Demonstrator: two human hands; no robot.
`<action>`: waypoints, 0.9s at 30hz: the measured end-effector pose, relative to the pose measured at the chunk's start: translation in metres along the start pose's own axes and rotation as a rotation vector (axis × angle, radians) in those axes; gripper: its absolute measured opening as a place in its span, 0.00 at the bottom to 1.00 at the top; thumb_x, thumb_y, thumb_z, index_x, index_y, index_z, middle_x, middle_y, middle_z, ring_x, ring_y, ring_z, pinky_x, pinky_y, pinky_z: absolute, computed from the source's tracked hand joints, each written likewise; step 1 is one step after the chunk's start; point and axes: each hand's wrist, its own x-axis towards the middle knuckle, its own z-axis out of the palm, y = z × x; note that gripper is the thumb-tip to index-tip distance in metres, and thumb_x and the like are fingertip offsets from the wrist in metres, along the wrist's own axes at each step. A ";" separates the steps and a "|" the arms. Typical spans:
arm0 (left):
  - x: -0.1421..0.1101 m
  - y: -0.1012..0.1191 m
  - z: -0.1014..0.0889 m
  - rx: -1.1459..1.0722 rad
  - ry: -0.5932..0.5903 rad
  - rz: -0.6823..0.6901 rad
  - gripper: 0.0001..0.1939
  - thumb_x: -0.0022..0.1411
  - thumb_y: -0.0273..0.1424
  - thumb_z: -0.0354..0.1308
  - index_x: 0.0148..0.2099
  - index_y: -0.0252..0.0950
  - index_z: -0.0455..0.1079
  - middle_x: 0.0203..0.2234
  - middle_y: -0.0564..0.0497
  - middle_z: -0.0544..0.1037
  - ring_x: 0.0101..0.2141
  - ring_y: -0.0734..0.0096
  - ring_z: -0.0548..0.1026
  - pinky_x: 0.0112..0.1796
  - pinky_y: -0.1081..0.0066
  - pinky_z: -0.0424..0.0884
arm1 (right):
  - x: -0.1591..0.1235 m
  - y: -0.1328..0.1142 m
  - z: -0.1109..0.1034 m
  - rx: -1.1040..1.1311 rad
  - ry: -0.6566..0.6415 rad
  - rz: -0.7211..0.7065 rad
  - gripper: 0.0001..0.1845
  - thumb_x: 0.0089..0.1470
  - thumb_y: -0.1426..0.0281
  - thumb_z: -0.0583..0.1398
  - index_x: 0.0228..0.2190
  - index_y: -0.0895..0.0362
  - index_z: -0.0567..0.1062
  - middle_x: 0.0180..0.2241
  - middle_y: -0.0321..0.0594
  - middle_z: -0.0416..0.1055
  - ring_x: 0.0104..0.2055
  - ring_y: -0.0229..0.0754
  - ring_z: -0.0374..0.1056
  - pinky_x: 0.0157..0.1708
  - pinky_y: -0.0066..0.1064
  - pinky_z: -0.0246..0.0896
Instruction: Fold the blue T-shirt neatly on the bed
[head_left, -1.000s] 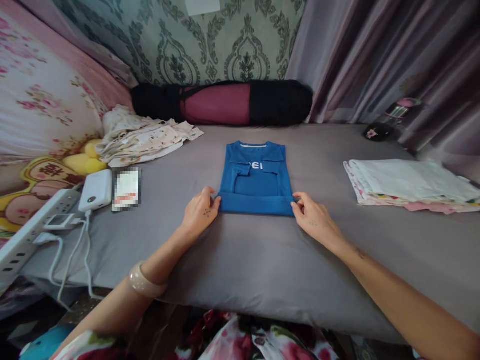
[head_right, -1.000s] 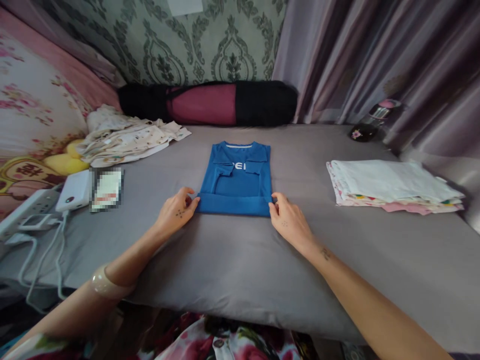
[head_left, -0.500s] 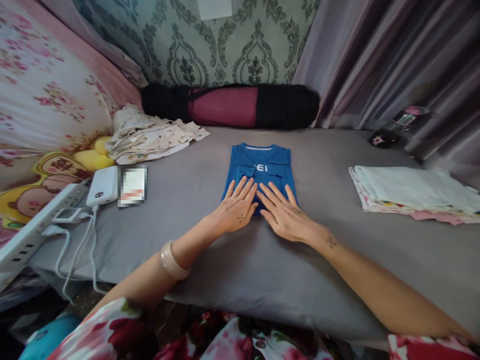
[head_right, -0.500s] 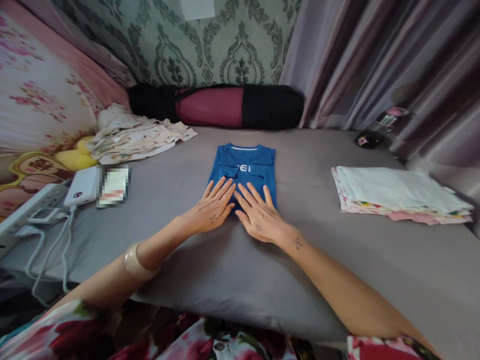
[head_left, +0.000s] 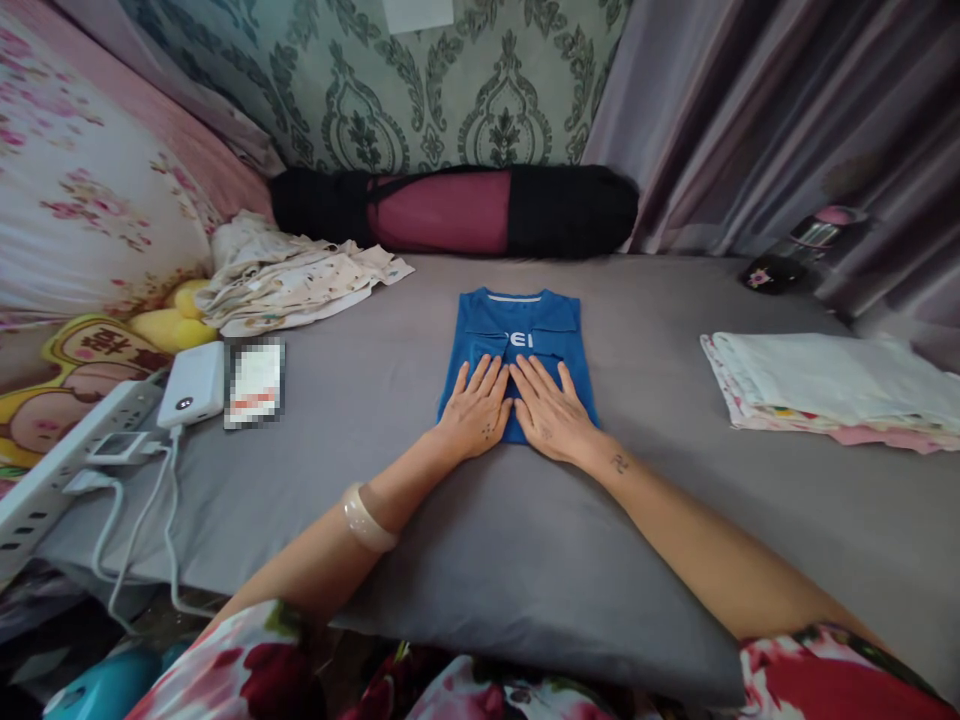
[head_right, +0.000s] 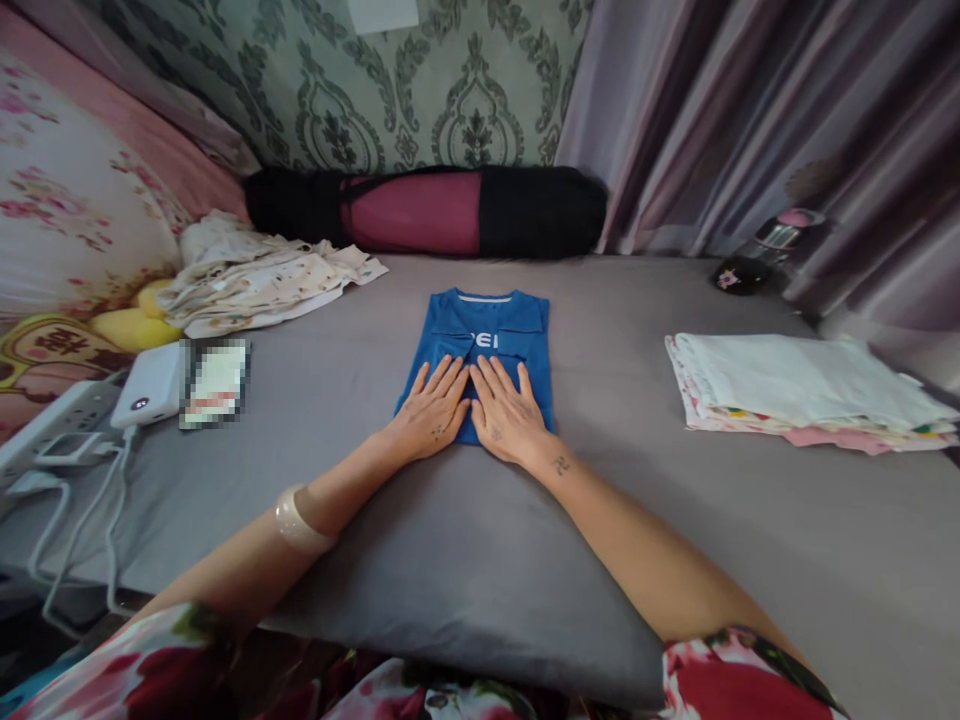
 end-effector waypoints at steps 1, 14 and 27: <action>0.000 0.000 0.000 -0.001 0.010 0.003 0.28 0.70 0.36 0.36 0.67 0.28 0.52 0.67 0.40 0.52 0.67 0.56 0.46 0.64 0.50 0.43 | 0.000 0.001 0.001 -0.002 0.006 -0.002 0.30 0.64 0.67 0.42 0.65 0.64 0.53 0.68 0.46 0.43 0.70 0.47 0.38 0.66 0.52 0.29; -0.008 -0.004 -0.012 -0.056 0.023 0.088 0.33 0.70 0.46 0.37 0.67 0.28 0.52 0.67 0.39 0.51 0.67 0.56 0.45 0.64 0.50 0.42 | -0.005 0.006 -0.011 -0.010 0.067 0.050 0.30 0.64 0.67 0.43 0.64 0.64 0.54 0.68 0.47 0.43 0.69 0.48 0.38 0.66 0.53 0.29; -0.007 -0.009 -0.010 -0.125 -0.091 0.138 0.43 0.64 0.57 0.37 0.68 0.29 0.51 0.66 0.38 0.53 0.67 0.54 0.46 0.64 0.51 0.41 | -0.008 0.010 0.000 0.008 0.011 0.049 0.30 0.64 0.67 0.42 0.64 0.63 0.55 0.68 0.46 0.43 0.69 0.48 0.39 0.66 0.51 0.32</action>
